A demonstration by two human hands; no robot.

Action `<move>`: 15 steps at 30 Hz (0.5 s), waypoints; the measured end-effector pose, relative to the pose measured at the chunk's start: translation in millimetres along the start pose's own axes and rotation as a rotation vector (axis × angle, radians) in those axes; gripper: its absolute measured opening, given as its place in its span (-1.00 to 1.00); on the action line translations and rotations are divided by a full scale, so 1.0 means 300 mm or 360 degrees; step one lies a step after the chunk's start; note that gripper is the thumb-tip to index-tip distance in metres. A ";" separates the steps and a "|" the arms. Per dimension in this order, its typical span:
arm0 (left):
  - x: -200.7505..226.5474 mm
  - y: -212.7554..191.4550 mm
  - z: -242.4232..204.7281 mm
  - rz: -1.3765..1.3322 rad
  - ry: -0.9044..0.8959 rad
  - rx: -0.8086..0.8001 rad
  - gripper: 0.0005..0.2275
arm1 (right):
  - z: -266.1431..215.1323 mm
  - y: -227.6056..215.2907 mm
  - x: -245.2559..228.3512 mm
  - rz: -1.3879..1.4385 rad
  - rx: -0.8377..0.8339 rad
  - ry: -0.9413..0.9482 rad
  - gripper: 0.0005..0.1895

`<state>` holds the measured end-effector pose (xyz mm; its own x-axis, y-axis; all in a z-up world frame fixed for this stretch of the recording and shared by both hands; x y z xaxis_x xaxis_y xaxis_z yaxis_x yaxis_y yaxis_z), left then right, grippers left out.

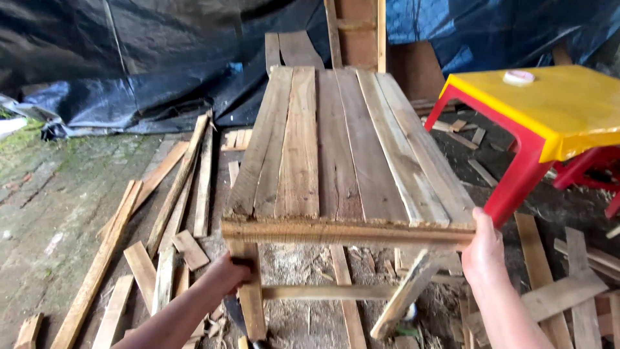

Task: The person hammers nails into a wooden pallet-style plank top resting on a frame, pressing planks down with one hand while driving nails with a hammer. They reposition and flip the assembly to work on other edges and continue hammering nails along the plank surface.

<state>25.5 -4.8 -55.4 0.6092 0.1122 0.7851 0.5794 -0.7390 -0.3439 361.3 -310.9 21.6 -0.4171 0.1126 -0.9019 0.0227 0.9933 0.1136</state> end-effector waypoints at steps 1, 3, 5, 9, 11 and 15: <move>-0.003 0.006 0.017 -0.0076 0.0002 0.0085 -0.95 | 0.014 0.008 0.011 -0.0003 0.0043 -0.0044 -0.35; -0.003 0.008 0.034 -0.0148 -0.0007 0.0168 -0.89 | 0.023 0.023 0.018 -0.0014 0.0089 -0.0080 -0.40; 0.001 0.012 0.034 -0.0276 0.0060 0.0184 -0.87 | 0.014 0.025 0.014 0.0003 0.0098 -0.0105 -0.39; -0.016 0.028 0.085 -0.0385 0.0023 0.0240 -0.88 | 0.091 0.023 0.025 0.0047 0.0161 -0.0112 -0.38; -0.035 0.039 0.124 -0.0318 0.0121 0.0279 -0.91 | 0.101 0.018 0.020 0.0103 0.0162 -0.0138 -0.29; -0.034 0.044 0.168 -0.0234 0.0148 0.0349 -0.93 | 0.056 0.035 -0.004 0.0092 0.0139 -0.0089 -0.29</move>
<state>54.4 17.8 -93.9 0.4633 0.1389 0.8753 0.7676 -0.5564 -0.3180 377.3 -300.1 16.9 -0.3618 0.1685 -0.9169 0.1255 0.9834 0.1312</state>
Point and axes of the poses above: each hand's wrist, its own z-axis towards the middle knuckle, its own y-axis out of the palm, x = y × z, the point moved 1 cm from there along z, towards the middle knuckle, and after that the axes turned 8 degrees about y, right-handed, at the moved point
